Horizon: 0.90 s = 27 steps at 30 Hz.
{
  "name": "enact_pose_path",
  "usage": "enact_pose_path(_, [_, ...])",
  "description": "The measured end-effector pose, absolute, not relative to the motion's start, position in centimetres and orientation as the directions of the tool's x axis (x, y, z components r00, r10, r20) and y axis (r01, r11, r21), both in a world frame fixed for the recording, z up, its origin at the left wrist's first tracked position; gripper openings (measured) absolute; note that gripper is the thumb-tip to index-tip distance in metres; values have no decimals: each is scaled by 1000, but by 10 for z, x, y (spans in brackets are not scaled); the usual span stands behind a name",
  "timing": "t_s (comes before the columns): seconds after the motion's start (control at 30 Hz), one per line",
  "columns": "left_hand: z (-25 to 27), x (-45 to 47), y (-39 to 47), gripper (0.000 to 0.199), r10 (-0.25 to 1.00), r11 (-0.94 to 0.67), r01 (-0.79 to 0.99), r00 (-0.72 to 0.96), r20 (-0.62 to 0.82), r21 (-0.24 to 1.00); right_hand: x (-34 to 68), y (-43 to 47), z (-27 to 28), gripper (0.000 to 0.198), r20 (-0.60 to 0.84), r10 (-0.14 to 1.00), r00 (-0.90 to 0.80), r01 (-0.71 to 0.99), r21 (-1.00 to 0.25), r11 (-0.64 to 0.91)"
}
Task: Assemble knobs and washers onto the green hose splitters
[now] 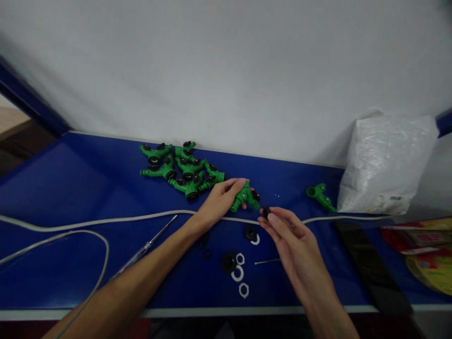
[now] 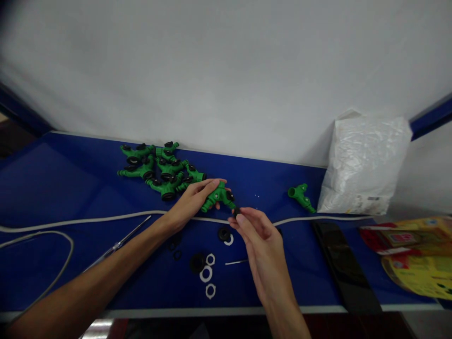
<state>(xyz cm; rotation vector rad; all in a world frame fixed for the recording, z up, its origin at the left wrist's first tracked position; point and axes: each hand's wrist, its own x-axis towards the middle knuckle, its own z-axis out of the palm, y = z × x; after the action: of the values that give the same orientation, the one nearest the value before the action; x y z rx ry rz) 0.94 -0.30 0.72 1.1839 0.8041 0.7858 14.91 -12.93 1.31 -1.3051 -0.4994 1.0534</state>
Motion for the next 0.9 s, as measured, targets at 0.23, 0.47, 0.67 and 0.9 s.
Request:
enact_pose_path(0.23, [0,12,-3,44,847,197,-111,519,-112,974,129,-108,25,32,14,829,559,12,-1000,9])
enact_pose_path(0.47, [0,12,-6,43,837,150,-96,542,-75,984,121,-98,18,23,142,818,557,151,-986,68])
enact_pose_path(0.67, [-5,12,-5,45,840,79,-113,542,-5,990,118,-98,15,19,168,816,553,151,-983,99])
enact_pose_path(0.9, [-2,10,-7,46,846,6,-92,532,43,996,122,-99,14,25,112,841,529,168,-986,26])
